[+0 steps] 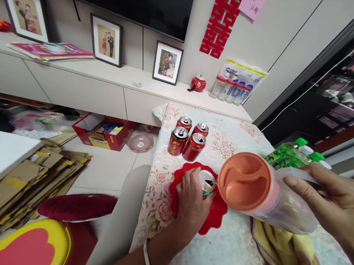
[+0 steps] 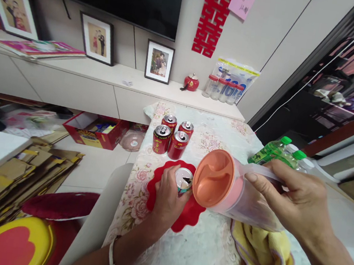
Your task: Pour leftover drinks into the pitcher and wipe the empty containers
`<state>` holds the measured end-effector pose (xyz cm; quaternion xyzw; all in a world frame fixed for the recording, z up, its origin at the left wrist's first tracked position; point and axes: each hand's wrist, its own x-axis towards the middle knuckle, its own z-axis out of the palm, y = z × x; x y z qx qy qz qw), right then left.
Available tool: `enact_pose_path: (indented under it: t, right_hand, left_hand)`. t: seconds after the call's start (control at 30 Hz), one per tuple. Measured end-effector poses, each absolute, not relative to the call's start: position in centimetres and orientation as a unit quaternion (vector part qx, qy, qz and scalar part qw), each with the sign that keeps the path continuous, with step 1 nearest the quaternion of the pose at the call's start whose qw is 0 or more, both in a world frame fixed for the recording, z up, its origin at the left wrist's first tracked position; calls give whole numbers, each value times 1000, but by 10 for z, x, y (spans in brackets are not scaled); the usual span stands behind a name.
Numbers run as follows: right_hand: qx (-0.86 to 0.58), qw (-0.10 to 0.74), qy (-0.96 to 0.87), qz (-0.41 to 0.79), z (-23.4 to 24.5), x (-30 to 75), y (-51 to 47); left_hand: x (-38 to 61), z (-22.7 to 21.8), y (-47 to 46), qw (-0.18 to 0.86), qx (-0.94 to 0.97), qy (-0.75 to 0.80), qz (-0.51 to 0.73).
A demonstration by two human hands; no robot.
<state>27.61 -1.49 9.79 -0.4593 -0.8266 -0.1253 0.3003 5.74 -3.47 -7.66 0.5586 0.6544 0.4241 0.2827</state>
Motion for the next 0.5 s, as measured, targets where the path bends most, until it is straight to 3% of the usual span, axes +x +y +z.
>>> enact_pose_path:
  t: [0.5]
  right_hand:
    - [-479,297,-817,-120,100,274,-17]
  left_hand:
    - [57,-77,-36,279,560,652,428]
